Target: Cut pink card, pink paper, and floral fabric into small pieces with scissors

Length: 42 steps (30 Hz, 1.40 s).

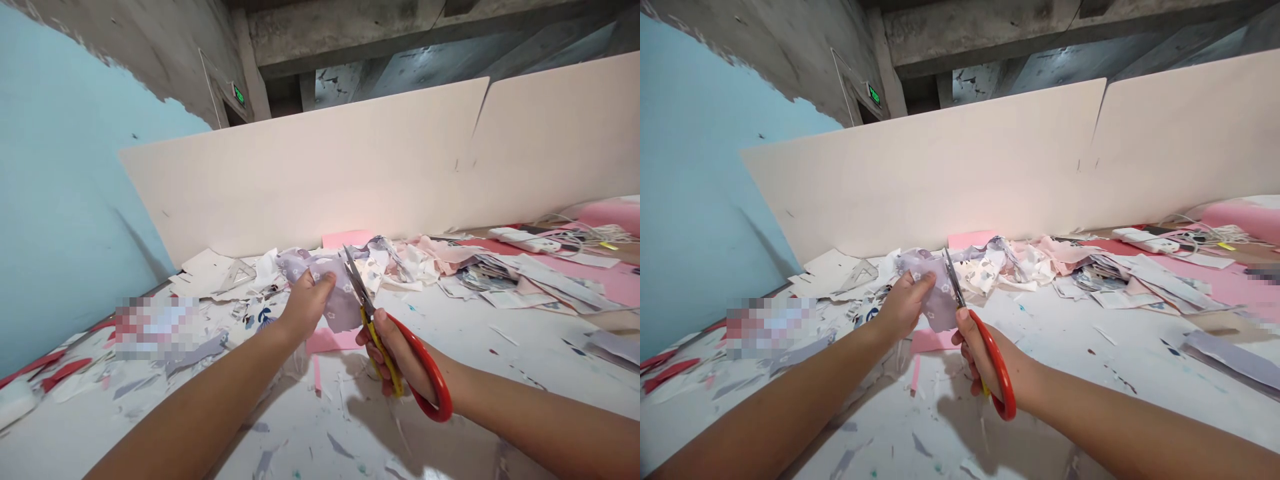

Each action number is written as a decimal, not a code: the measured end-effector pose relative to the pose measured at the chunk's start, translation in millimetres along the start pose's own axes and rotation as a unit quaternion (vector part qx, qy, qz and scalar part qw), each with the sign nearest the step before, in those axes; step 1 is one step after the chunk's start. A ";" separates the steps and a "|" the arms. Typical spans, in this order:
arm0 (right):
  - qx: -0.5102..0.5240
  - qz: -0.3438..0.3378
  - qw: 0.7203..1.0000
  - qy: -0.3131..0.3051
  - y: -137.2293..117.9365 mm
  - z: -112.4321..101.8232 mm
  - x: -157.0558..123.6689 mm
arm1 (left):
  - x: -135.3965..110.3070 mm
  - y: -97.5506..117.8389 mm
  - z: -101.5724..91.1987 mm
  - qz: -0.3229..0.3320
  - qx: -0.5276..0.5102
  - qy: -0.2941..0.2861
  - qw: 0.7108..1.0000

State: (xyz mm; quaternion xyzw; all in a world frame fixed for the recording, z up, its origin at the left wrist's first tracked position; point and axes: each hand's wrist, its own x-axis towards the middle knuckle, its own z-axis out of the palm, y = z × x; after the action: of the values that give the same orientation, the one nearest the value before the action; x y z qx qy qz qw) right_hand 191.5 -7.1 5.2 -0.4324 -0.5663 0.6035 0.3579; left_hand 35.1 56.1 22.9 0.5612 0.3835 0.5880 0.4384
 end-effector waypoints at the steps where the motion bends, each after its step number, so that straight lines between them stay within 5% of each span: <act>1: -0.014 -0.010 1.000 -0.002 0.3 0.0 -0.5 | -1.0 0.0 1.2 0.009 0.008 0.012 1.000; 18: -0.078 -0.046 0.996 -0.019 -1.2 3.2 -3.7 | -14.1 9.1 5.0 0.038 0.148 0.045 0.987; 42: -0.045 0.045 0.998 0.000 -0.7 4.9 -2.5 | -13.6 9.0 3.8 0.046 0.154 0.045 0.986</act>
State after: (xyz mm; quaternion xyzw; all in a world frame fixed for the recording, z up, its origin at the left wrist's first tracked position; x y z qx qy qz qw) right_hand 187.8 -11.2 6.2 -0.4729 -0.5733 0.5927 0.3105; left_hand 37.9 40.2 27.3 0.6121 0.4625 0.5659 0.3020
